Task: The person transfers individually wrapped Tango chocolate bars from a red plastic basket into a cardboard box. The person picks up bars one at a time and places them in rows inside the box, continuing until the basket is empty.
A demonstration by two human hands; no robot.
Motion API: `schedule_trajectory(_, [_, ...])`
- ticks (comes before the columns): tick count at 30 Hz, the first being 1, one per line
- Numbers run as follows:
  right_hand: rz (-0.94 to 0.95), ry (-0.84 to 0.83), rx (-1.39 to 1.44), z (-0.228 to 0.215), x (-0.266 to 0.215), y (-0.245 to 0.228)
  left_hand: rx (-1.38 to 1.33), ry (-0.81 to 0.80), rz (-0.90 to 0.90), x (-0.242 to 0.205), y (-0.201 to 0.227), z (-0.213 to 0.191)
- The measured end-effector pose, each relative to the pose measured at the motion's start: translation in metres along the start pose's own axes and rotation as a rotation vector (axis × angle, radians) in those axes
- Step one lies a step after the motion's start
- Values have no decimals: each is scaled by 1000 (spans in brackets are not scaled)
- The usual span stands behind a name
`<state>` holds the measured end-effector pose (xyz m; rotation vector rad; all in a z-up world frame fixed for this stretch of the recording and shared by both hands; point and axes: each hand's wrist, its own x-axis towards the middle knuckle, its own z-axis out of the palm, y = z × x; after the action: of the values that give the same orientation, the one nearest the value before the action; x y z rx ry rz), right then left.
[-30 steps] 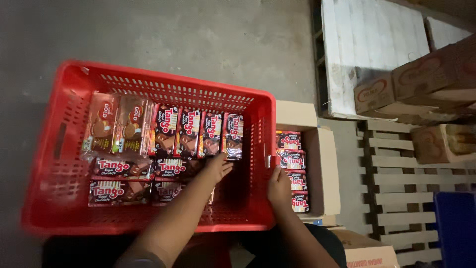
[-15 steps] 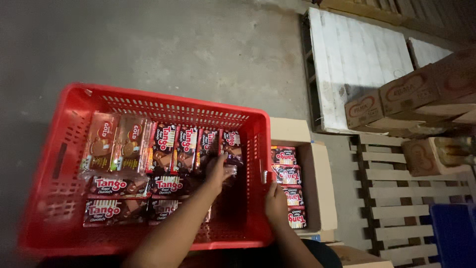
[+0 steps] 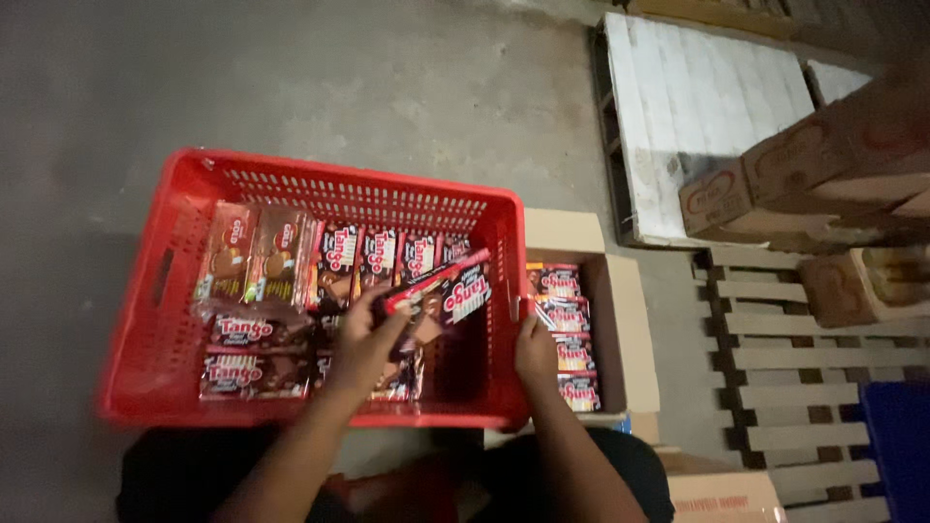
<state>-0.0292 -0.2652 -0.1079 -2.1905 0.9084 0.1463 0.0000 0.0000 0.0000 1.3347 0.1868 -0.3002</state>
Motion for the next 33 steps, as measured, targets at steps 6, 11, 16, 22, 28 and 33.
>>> schedule_trajectory(6, [-105,116,110,-4,-17,-8,131,121,191,-41,-8,-19])
schedule_trajectory(11, [-625,410,283,12,-11,41,258,28,189,-72,-4,-31])
schedule_trajectory(16, [-713,-145,308,-69,-112,-20,359,-111,150,-76,-23,-28])
schedule_trajectory(22, [-851,-377,74,-121,-158,-12,214,-333,116,-81,-50,14])
schedule_trajectory(28, [-753,-211,-56,-144,-115,77,879,-685,180,-72,-38,20])
schedule_trajectory(33, [-551,14,-302,-181,-84,105,1665,-978,382,-6,-87,-19])
